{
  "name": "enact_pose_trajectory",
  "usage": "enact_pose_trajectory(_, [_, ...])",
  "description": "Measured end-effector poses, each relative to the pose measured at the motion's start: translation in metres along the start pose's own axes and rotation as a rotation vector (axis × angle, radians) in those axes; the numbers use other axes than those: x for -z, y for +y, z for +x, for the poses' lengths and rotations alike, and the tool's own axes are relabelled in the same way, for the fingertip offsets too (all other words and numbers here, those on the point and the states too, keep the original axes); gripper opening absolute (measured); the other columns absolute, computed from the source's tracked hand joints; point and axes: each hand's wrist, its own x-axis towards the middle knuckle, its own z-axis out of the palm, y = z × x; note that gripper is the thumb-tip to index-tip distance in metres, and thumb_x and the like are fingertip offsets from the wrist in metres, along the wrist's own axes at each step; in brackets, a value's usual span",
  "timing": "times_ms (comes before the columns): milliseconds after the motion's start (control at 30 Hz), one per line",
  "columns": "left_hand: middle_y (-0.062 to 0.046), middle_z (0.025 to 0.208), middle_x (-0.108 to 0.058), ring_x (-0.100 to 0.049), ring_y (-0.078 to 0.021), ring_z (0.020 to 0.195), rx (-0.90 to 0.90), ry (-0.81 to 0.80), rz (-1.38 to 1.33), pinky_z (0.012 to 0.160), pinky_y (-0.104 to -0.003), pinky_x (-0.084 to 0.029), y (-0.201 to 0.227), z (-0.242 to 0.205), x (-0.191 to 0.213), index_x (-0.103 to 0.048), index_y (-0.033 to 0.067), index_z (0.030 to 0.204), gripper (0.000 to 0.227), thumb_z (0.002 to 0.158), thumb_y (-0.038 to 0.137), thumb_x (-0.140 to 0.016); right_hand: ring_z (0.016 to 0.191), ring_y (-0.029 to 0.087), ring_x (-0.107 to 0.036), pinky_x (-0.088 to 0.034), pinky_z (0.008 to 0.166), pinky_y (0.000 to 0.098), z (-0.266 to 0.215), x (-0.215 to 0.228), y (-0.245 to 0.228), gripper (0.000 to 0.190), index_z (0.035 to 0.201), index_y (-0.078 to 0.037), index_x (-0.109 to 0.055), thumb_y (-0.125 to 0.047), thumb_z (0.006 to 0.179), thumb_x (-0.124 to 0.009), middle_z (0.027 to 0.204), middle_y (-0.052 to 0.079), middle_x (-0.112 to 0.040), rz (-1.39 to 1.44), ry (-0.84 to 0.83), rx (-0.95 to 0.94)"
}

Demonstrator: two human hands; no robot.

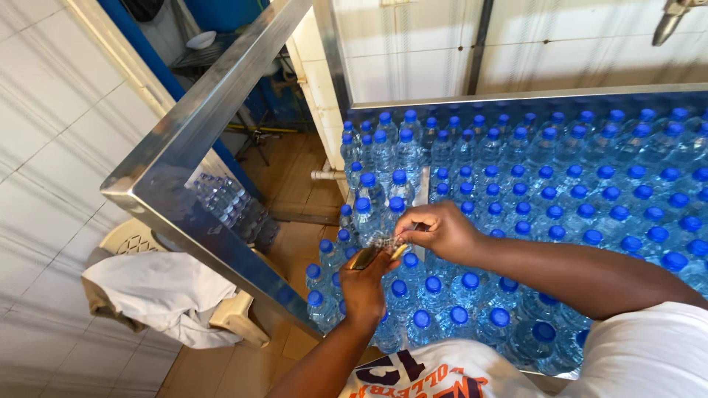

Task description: The person applies small labels to the necks of many water bottles arranged on a metal tray. They pick up each bottle, place a label, and return it to the tray, repeating this process across the tray.

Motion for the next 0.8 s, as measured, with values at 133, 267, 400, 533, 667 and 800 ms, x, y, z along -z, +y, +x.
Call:
enact_pose_trajectory(133, [-0.023,0.075,-0.076,-0.077,-0.0306,0.068,0.036,0.068,0.023,0.068,-0.048,-0.074,0.008,-0.007,-0.009,-0.076,-0.0141,0.084,0.014,0.082,-0.014,-0.09,0.081,0.024,-0.08,-0.062,0.075,0.0368,-0.005,0.007,-0.001,0.013,0.099,-0.012,-0.091,-0.005,0.088,-0.092,0.094,0.01,-0.089,0.004,-0.026,0.04])
enact_pose_trajectory(267, [-0.016,0.091,-0.084,-0.078,-0.0261,0.08,0.195,0.019,0.261,0.075,-0.035,-0.064,0.011,-0.01,-0.006,-0.086,-0.0063,0.105,0.015,0.092,0.001,-0.084,0.08,0.008,-0.085,-0.074,0.077,0.0274,0.01,0.039,-0.015,0.045,0.146,-0.021,-0.076,-0.002,0.107,-0.065,0.124,0.005,-0.093,-0.047,-0.591,-0.517])
enact_pose_trajectory(400, [-0.018,0.113,-0.09,-0.087,-0.0307,0.103,0.309,0.001,0.343,0.088,-0.038,-0.069,0.009,-0.028,-0.009,-0.083,-0.0021,0.119,0.027,0.094,0.01,-0.083,0.072,0.012,-0.085,-0.065,0.055,0.0228,0.054,0.104,0.025,0.025,0.116,-0.016,-0.088,-0.005,0.113,-0.066,0.109,0.004,-0.095,-0.143,-0.057,-0.707])
enact_pose_trajectory(533, [-0.007,0.094,-0.089,-0.084,-0.0175,0.083,0.321,-0.553,0.59,0.084,-0.037,-0.07,-0.026,-0.052,0.001,-0.085,0.0103,0.087,0.01,0.095,0.014,-0.084,0.107,0.022,-0.079,-0.061,0.094,0.0422,0.078,0.246,0.272,0.029,0.104,-0.019,-0.088,-0.001,0.1,-0.066,0.113,0.005,-0.084,-0.53,0.521,-0.386])
enact_pose_trajectory(667, [-0.001,0.085,-0.082,-0.07,-0.0049,0.078,0.467,-0.668,0.558,0.071,-0.024,-0.054,-0.077,-0.053,0.027,-0.085,0.0098,0.086,0.014,0.086,0.013,-0.099,0.104,0.035,-0.067,-0.06,0.083,0.0491,0.085,0.304,0.441,0.024,0.108,-0.035,-0.091,-0.022,0.097,-0.074,0.095,0.004,-0.084,-1.02,0.545,-0.503])
enact_pose_trajectory(800, [-0.004,0.097,-0.087,-0.076,-0.0059,0.084,0.588,-0.637,0.583,0.072,-0.022,-0.058,-0.053,-0.051,0.013,-0.087,0.0087,0.093,0.01,0.089,0.012,-0.095,0.092,0.035,-0.069,-0.053,0.085,0.0448,0.102,0.322,0.528,0.027,0.098,-0.034,-0.088,-0.018,0.097,-0.066,0.094,0.0,-0.085,-1.126,0.449,-0.416])
